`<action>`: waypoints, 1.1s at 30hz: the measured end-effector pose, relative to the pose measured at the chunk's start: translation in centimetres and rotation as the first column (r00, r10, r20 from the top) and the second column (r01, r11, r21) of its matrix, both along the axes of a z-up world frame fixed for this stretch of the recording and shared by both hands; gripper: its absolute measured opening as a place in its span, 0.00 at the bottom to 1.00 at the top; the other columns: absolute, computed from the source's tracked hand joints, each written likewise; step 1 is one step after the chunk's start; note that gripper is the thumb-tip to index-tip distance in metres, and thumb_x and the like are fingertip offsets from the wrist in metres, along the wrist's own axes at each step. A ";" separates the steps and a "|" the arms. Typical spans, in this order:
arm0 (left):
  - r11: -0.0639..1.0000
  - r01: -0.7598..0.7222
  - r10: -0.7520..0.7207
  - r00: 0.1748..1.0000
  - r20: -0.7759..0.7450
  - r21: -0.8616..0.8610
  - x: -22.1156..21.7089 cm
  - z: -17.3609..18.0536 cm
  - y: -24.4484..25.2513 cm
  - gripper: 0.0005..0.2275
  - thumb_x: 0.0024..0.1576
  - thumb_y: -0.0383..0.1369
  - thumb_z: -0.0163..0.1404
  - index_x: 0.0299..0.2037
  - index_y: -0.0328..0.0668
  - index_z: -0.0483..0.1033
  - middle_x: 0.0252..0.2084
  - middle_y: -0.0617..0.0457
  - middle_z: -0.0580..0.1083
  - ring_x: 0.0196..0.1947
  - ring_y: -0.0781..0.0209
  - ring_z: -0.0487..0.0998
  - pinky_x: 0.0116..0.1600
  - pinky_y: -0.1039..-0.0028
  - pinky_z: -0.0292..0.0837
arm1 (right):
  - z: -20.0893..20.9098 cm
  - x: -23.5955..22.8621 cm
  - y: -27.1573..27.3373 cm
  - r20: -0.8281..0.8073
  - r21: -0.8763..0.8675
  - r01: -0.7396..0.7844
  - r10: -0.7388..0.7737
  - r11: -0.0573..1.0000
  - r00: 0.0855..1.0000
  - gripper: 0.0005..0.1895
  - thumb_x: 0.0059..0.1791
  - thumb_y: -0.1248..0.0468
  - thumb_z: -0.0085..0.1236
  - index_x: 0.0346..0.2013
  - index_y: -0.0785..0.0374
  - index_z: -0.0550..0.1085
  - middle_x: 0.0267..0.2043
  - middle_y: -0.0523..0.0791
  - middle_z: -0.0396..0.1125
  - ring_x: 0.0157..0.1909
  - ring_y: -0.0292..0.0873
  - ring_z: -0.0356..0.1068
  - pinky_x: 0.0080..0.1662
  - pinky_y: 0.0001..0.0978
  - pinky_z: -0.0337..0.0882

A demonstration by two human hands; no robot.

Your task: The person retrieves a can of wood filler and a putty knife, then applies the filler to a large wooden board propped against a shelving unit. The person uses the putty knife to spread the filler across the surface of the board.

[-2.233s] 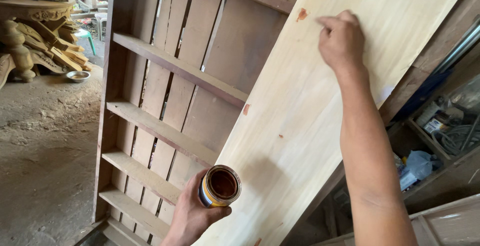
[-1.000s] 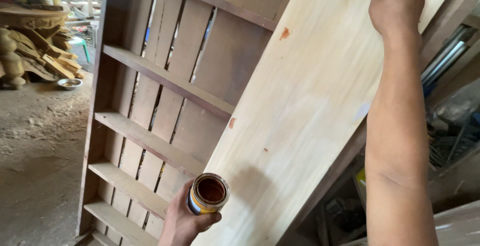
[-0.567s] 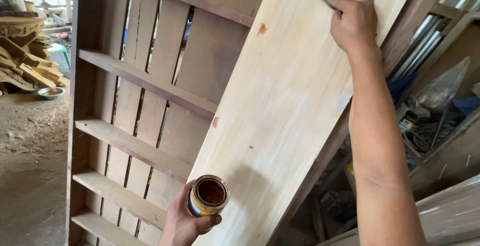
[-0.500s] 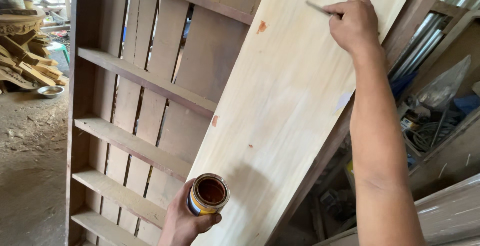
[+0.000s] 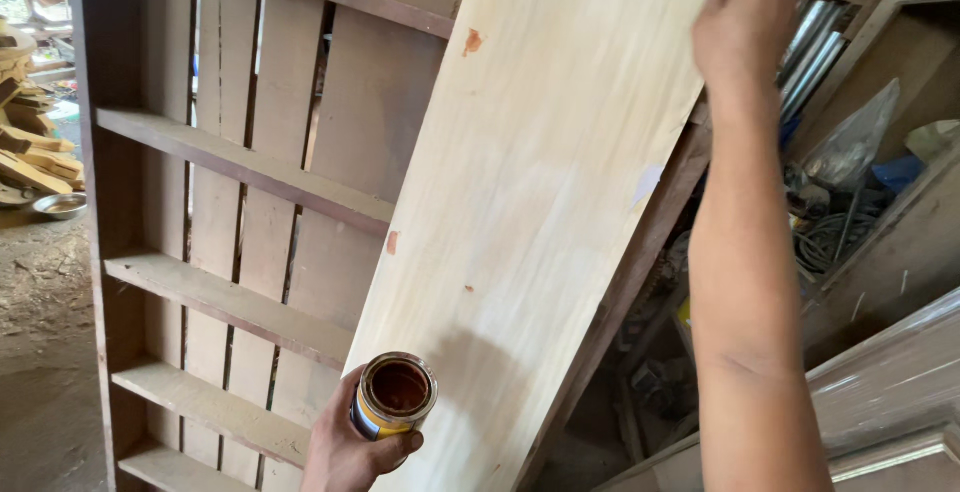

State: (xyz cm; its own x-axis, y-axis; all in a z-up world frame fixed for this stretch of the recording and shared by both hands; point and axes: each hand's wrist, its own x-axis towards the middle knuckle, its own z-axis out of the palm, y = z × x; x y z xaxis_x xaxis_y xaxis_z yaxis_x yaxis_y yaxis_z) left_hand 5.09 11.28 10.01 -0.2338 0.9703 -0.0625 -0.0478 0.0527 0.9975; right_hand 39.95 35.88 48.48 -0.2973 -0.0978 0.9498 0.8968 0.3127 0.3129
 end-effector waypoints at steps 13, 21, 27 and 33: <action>0.995 0.088 -0.089 0.996 0.019 0.044 2.7 2.1 0.2 0.41 0.31 0.22 0.68 0.62 0.43 0.72 0.49 0.51 0.82 0.53 0.60 0.81 0.61 0.68 0.74 | 0.3 4.4 4.2 -0.297 -0.016 0.071 -0.073 0.997 0.952 0.16 0.53 0.79 0.52 0.54 0.74 0.78 0.57 0.62 0.65 0.60 0.58 0.66 0.59 0.46 0.72; 0.995 0.098 -0.099 0.995 0.032 0.021 2.8 0.5 0.7 0.40 0.32 0.23 0.67 0.63 0.42 0.71 0.50 0.49 0.81 0.55 0.59 0.81 0.63 0.68 0.72 | 0.4 1.4 3.4 -0.444 -0.100 0.067 -0.105 0.993 0.890 0.21 0.51 0.79 0.50 0.56 0.65 0.80 0.66 0.64 0.55 0.68 0.70 0.53 0.61 0.53 0.67; 0.997 0.079 -0.079 0.997 0.025 -0.006 2.0 -0.1 0.5 0.40 0.32 0.23 0.67 0.62 0.42 0.72 0.50 0.50 0.81 0.55 0.60 0.82 0.64 0.68 0.71 | 0.8 0.9 3.3 -0.531 -0.138 -0.101 0.012 0.985 0.848 0.13 0.60 0.68 0.50 0.57 0.70 0.76 0.67 0.58 0.58 0.71 0.60 0.58 0.66 0.46 0.67; 0.997 0.081 -0.081 0.997 -0.004 0.015 1.6 0.0 0.4 0.39 0.32 0.23 0.67 0.62 0.42 0.72 0.50 0.50 0.82 0.55 0.60 0.81 0.64 0.68 0.71 | 0.8 0.7 3.1 -0.382 -0.043 0.205 -0.206 0.978 0.901 0.17 0.43 0.80 0.54 0.45 0.76 0.80 0.61 0.78 0.52 0.62 0.81 0.58 0.49 0.54 0.75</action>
